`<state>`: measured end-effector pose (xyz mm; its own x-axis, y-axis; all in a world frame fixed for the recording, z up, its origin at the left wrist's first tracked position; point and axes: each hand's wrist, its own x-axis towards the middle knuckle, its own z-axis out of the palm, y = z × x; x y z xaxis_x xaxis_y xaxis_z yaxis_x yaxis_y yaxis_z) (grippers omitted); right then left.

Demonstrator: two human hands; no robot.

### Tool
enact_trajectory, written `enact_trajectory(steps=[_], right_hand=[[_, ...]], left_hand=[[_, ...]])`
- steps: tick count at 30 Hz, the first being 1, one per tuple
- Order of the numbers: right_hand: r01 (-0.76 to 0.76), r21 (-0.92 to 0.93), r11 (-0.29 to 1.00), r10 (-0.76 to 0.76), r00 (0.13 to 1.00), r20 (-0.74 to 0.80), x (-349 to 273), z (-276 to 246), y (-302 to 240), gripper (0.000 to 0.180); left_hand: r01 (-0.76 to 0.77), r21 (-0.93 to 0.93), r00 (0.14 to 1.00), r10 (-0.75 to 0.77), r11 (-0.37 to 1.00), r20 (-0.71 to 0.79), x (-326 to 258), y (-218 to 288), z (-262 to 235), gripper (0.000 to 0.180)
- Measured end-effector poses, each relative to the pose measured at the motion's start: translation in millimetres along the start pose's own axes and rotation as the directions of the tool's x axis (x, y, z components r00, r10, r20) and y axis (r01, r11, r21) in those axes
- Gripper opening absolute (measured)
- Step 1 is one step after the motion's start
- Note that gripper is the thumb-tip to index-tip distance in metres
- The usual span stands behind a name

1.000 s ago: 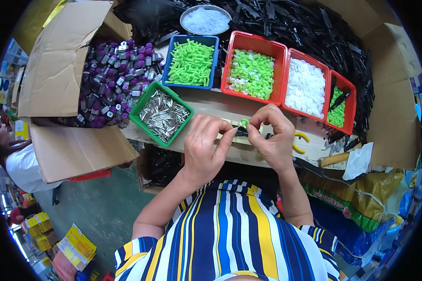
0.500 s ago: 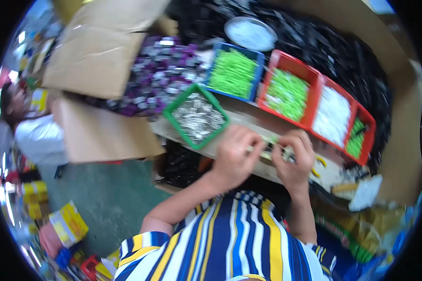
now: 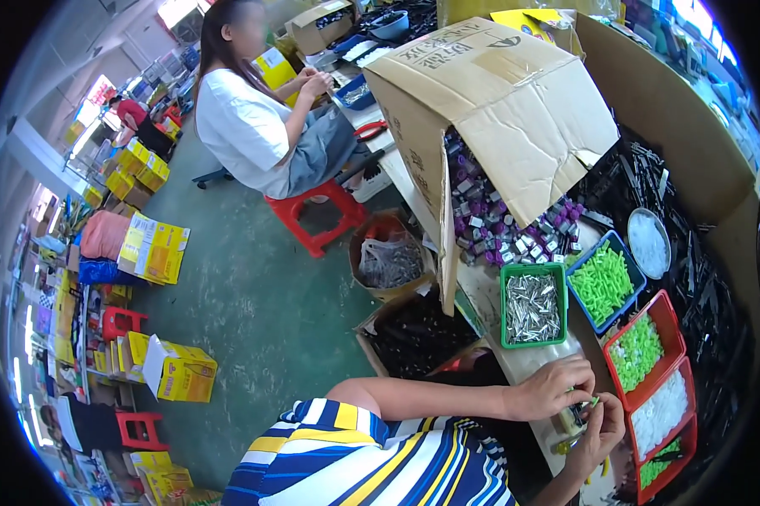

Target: Assembling small plastic components into a larger assembly base at a factory workbench.

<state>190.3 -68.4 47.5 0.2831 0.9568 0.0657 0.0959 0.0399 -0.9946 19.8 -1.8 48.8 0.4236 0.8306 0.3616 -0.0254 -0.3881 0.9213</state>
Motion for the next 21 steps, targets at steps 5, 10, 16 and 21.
enact_trajectory(steps=[5, 10, 16, 21], right_hand=[[-0.18, 0.316, 0.932, 0.164, 0.984, 0.075, -1.1, -1.5, 5.2, 0.012], [-0.228, 0.382, 0.896, 0.194, 0.973, 0.126, -2.8, -5.1, 8.2, 0.013], [-0.151, 0.166, 0.974, 0.153, 0.988, 0.003, -12.2, -11.8, 14.1, 0.015], [-0.037, -0.02, 0.999, 0.036, 0.999, -0.035, -11.9, -14.0, 16.3, 0.012]], left_hand=[[0.044, -0.088, 0.995, -0.035, 0.995, 0.096, 2.3, -4.1, -8.0, 0.019], [0.146, -0.215, 0.974, -0.103, 0.966, 0.2, 8.3, -10.1, -10.4, 0.02], [0.377, -0.307, 0.906, -0.279, 0.873, 0.319, 18.7, -9.3, -3.4, 0.02], [0.343, -0.311, 0.921, -0.252, 0.886, 0.297, 19.1, -8.5, 4.8, 0.026]])
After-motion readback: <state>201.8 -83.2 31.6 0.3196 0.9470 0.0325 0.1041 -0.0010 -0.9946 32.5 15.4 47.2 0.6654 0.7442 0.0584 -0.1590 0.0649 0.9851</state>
